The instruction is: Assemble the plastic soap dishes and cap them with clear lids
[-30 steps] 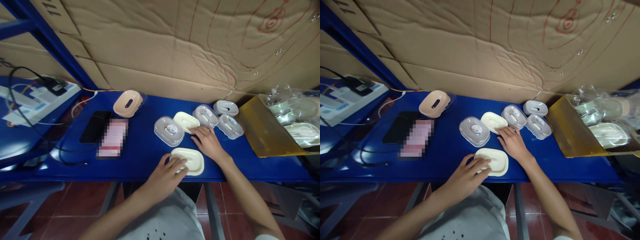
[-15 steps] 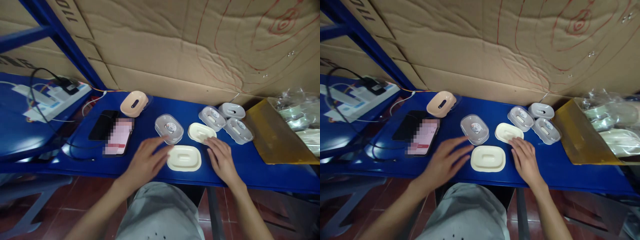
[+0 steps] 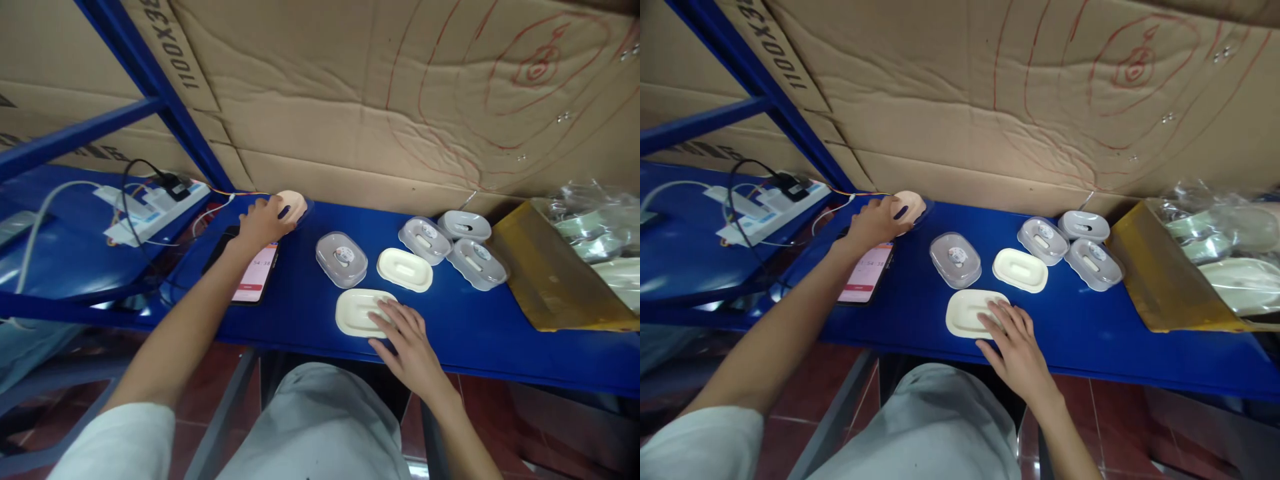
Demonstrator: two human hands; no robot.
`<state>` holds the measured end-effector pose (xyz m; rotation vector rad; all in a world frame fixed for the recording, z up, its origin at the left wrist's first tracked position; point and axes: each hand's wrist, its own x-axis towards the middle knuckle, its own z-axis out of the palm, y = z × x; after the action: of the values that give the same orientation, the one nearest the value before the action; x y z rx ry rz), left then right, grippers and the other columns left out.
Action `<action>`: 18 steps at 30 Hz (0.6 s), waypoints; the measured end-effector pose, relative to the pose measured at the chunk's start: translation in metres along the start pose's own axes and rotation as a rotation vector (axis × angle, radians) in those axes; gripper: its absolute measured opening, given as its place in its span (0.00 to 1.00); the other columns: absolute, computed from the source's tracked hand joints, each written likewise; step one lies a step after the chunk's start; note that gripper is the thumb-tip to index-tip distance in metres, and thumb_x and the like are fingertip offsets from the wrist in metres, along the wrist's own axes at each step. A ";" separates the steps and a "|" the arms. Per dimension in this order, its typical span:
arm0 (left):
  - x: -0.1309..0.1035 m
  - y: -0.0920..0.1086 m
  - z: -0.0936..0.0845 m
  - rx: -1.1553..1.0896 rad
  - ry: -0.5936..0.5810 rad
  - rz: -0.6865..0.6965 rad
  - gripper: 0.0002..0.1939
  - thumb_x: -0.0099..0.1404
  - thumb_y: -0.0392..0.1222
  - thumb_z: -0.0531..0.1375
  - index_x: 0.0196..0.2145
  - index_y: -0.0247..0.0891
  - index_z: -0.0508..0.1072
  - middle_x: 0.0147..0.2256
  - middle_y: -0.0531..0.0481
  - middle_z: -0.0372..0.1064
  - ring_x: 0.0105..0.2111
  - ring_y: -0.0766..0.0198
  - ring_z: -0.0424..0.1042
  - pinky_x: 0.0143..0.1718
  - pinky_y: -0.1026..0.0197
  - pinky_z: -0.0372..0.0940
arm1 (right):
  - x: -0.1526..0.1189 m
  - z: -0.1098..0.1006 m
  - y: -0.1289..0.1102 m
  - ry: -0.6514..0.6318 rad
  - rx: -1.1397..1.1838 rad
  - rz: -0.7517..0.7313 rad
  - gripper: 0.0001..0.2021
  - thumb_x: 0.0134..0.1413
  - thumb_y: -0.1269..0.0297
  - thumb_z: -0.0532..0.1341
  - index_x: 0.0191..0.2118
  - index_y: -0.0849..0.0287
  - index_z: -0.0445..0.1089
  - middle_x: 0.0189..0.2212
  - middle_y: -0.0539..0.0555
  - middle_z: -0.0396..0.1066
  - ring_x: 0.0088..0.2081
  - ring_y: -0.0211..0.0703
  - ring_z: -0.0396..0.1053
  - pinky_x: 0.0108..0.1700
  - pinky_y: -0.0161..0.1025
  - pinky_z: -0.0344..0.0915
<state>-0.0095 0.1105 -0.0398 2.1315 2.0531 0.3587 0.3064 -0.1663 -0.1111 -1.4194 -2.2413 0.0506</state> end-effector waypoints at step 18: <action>-0.208 0.053 0.026 -0.457 -0.110 0.944 0.31 0.71 0.37 0.67 0.67 0.49 0.67 0.70 0.41 0.62 0.72 0.46 0.61 0.68 0.40 0.68 | -0.022 -0.020 0.008 -0.022 0.219 0.124 0.18 0.74 0.67 0.59 0.65 0.51 0.67 0.62 0.61 0.75 0.65 0.55 0.72 0.64 0.59 0.72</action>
<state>0.0426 -0.0978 -0.0630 2.5459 0.6733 0.7013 0.3293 -0.1859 -0.1045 -1.4408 -2.0888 0.3430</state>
